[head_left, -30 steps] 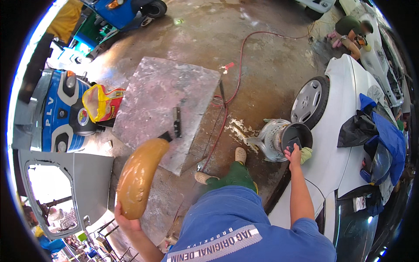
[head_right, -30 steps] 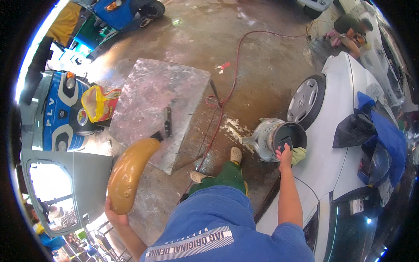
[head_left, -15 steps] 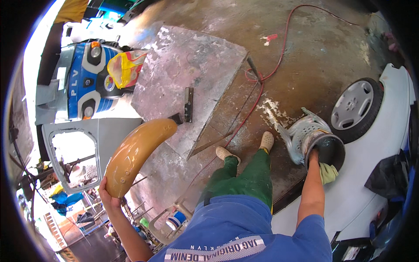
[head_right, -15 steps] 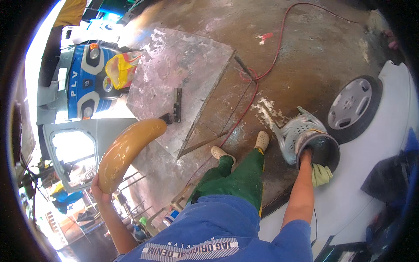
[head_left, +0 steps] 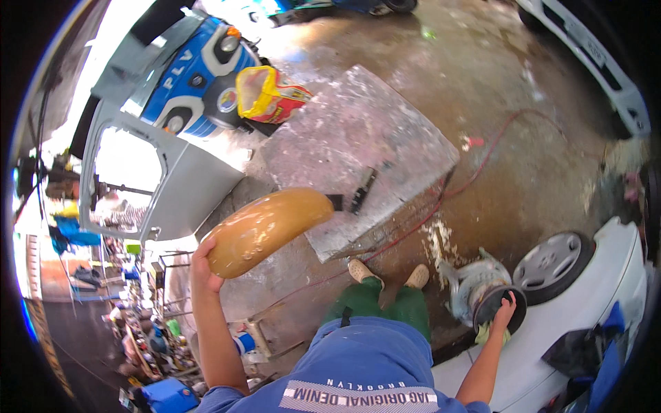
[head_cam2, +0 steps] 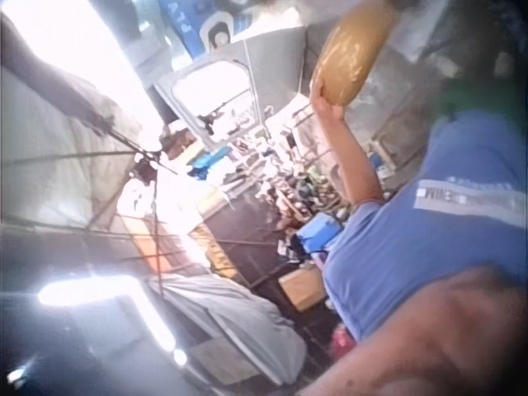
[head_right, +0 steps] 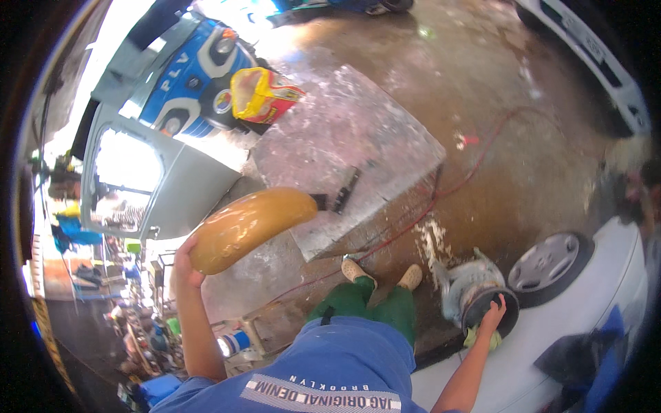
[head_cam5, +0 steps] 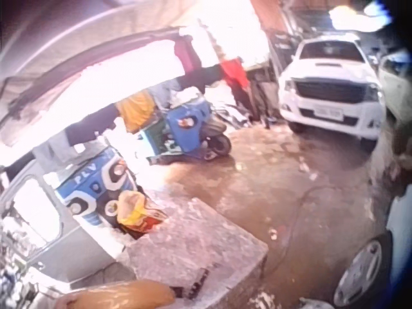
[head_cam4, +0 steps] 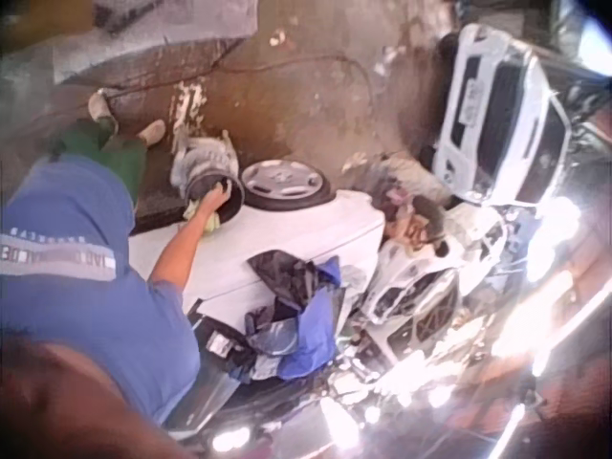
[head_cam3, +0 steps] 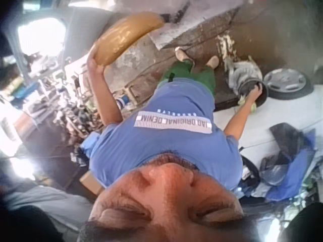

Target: The person sands a tan-colored car mirror housing using a black sanding block and a piece of sandpaper. They hold the part in one hand and rub the sanding block over its surface, then switch to using the sandpaper directly to smooth the edges and holes.

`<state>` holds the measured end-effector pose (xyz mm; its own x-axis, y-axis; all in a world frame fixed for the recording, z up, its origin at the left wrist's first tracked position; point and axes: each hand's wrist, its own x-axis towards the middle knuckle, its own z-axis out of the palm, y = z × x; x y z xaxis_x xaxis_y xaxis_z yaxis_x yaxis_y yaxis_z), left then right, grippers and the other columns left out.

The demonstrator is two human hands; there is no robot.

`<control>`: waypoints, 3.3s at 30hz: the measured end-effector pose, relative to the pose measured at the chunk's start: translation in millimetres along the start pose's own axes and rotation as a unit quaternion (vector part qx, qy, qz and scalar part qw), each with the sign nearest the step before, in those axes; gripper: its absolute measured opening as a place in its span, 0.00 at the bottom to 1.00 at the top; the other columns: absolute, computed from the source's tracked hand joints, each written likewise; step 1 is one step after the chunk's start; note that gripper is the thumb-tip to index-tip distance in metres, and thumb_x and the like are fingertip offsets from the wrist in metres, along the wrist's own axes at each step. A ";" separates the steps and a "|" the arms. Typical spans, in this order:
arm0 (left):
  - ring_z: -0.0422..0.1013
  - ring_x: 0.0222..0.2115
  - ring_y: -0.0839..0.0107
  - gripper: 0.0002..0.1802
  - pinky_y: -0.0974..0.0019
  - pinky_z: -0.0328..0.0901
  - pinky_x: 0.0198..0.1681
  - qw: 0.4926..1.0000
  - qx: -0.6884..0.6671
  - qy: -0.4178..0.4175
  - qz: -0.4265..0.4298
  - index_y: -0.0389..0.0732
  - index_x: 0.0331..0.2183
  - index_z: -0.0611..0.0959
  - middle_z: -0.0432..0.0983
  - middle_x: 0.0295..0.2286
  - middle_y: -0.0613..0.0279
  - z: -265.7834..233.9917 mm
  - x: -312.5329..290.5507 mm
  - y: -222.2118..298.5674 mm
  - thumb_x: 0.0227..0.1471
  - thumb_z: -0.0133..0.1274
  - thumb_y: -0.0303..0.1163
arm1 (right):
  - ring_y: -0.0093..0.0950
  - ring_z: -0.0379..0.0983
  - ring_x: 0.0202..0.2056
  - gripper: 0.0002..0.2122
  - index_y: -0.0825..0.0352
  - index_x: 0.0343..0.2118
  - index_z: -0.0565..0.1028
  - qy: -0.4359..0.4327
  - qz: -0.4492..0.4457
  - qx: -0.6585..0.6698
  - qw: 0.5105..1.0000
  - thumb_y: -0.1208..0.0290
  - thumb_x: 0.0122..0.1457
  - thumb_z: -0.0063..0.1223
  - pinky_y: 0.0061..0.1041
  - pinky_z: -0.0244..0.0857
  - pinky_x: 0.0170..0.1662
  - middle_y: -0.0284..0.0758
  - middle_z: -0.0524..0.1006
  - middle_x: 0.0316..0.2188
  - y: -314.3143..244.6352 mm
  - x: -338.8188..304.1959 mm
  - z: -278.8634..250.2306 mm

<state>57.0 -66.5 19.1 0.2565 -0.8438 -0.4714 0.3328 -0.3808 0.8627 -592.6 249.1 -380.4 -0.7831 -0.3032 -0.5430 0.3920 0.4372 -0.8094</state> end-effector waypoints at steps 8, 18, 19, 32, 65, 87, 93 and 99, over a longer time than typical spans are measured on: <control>0.74 0.48 0.57 0.25 0.56 0.69 0.54 0.992 -0.023 -0.122 0.004 0.28 0.52 0.74 0.76 0.47 0.49 -15.8 2.2 -2.2 0.50 0.50 0.21 | 0.34 0.64 0.59 0.19 0.68 0.58 0.69 -0.448 -0.352 -0.083 0.818 0.78 0.62 0.46 0.32 0.55 0.64 0.42 0.69 0.56 -184.5 -224.6 331.4; 0.75 0.46 0.66 0.24 0.62 0.70 0.51 0.995 -0.015 -0.091 -0.030 0.30 0.54 0.74 0.76 0.48 0.54 -30.3 2.3 5.0 0.55 0.54 0.23 | 0.39 0.52 0.69 0.26 0.66 0.66 0.61 -0.634 -0.584 -0.169 0.478 0.60 0.68 0.44 0.43 0.42 0.70 0.41 0.60 0.67 -224.5 -436.2 481.0; 0.75 0.45 0.67 0.24 0.63 0.70 0.50 0.996 -0.013 -0.078 -0.030 0.30 0.54 0.74 0.77 0.47 0.54 -36.1 2.1 0.5 0.55 0.54 0.23 | 0.39 0.53 0.68 0.26 0.67 0.65 0.61 -0.638 -0.581 -0.180 0.472 0.61 0.68 0.44 0.43 0.43 0.70 0.41 0.61 0.67 -221.3 -429.4 482.8; 0.74 0.42 0.72 0.22 0.68 0.68 0.48 0.998 0.027 0.023 -0.056 0.28 0.50 0.76 0.79 0.43 0.57 -35.3 -22.3 -23.1 0.53 0.56 0.25 | 0.40 0.65 0.62 0.21 0.66 0.55 0.74 -0.729 -0.382 -0.177 0.539 0.57 0.70 0.40 0.38 0.53 0.67 0.42 0.71 0.59 -224.4 -362.3 501.1; 0.74 0.40 0.74 0.23 0.70 0.68 0.45 0.991 0.051 0.082 -0.092 0.26 0.48 0.77 0.80 0.41 0.56 -11.8 -30.6 -15.3 0.49 0.59 0.24 | 0.41 0.71 0.57 0.17 0.72 0.49 0.77 -0.702 -0.229 -0.264 0.621 0.64 0.68 0.45 0.33 0.62 0.62 0.45 0.77 0.52 -188.5 -241.4 568.7; 0.75 0.38 0.75 0.20 0.68 0.70 0.42 0.987 0.122 -0.006 -0.105 0.28 0.49 0.78 0.81 0.39 0.58 20.3 -27.8 7.7 0.55 0.57 0.25 | 0.40 0.68 0.60 0.16 0.71 0.51 0.76 -0.833 -0.402 -0.096 0.369 0.72 0.62 0.53 0.43 0.57 0.66 0.44 0.74 0.56 -300.9 -412.0 498.9; 0.75 0.38 0.75 0.18 0.68 0.69 0.42 0.979 0.170 -0.028 -0.113 0.28 0.47 0.78 0.81 0.38 0.58 20.3 -33.0 3.4 0.54 0.57 0.25 | 0.39 0.68 0.60 0.18 0.71 0.53 0.74 -0.798 -0.441 -0.155 0.379 0.72 0.60 0.55 0.44 0.57 0.66 0.44 0.74 0.57 -295.1 -371.0 490.8; 0.74 0.40 0.76 0.21 0.69 0.68 0.44 0.978 0.163 -0.013 -0.129 0.28 0.48 0.78 0.80 0.39 0.59 25.5 -31.3 9.4 0.51 0.57 0.22 | 0.41 0.68 0.61 0.18 0.71 0.53 0.74 -0.811 -0.449 -0.129 0.351 0.72 0.59 0.56 0.43 0.57 0.66 0.45 0.73 0.57 -301.0 -397.1 487.2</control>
<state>28.9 -53.3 46.7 0.1781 -0.7112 -0.6801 0.0746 -0.6794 0.7300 -164.3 -174.5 -30.0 0.8536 -0.4085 0.3233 0.1178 -0.4531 -0.8836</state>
